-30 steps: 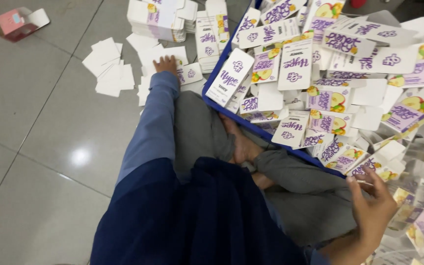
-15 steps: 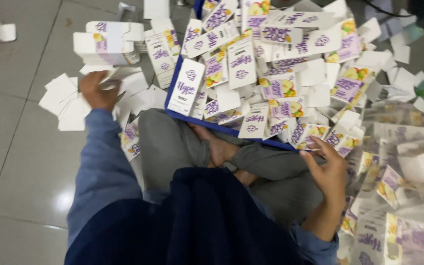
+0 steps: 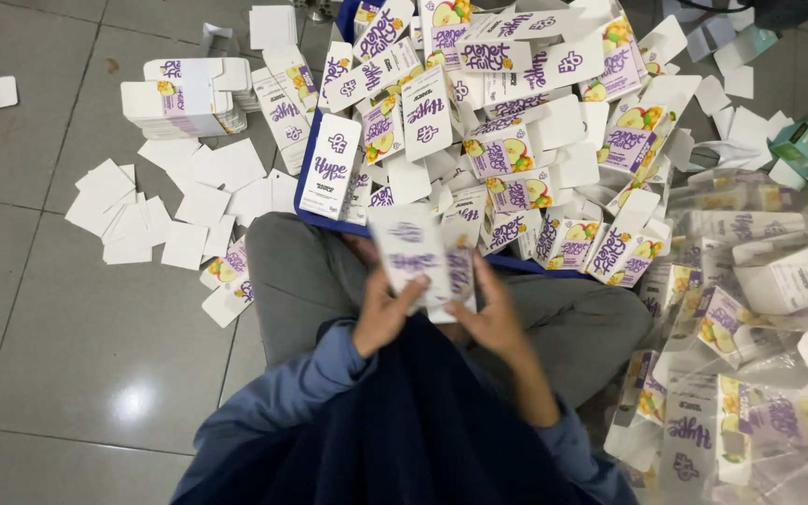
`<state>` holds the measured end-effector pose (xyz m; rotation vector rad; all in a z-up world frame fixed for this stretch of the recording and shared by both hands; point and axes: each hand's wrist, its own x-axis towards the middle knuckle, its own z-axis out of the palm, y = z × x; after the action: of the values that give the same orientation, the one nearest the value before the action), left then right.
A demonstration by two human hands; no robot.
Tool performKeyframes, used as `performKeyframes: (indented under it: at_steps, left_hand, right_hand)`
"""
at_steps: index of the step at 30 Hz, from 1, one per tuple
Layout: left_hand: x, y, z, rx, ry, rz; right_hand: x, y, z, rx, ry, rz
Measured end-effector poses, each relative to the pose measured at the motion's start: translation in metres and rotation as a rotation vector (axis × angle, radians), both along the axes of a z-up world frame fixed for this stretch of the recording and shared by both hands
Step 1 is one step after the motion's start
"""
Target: Folding flat cardboard templates into 3D boxes and stacking them.
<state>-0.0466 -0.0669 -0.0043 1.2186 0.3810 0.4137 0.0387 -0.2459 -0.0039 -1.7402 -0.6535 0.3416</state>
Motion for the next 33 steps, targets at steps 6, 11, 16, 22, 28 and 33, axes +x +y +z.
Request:
performKeyframes:
  at_steps: [6,11,16,22,28,33]
  left_hand:
    - [0.005,-0.004,0.0,0.143,-0.113,-0.226]
    - [0.032,0.008,0.004,0.069,-0.088,-0.201]
    - [0.071,0.021,0.046,0.075,-0.251,-0.201]
    - [0.112,0.036,0.041,-0.246,-0.18,-0.264]
    - [0.125,0.037,0.063,-0.122,-0.095,-0.348]
    - [0.136,0.047,0.053,0.051,-0.031,-0.443]
  right_hand:
    - [-0.013,0.004,-0.033,0.126,0.135,-0.02]
    - [0.017,0.007,-0.01,0.252,0.135,-0.002]
    - [0.066,0.016,0.038,0.298,-0.016,-0.033]
    - [0.106,0.014,0.062,0.332,-0.179,-0.005]
    - [0.138,0.009,0.078,-0.093,-1.088,0.049]
    - [0.149,0.014,0.092,-0.045,-1.097,0.063]
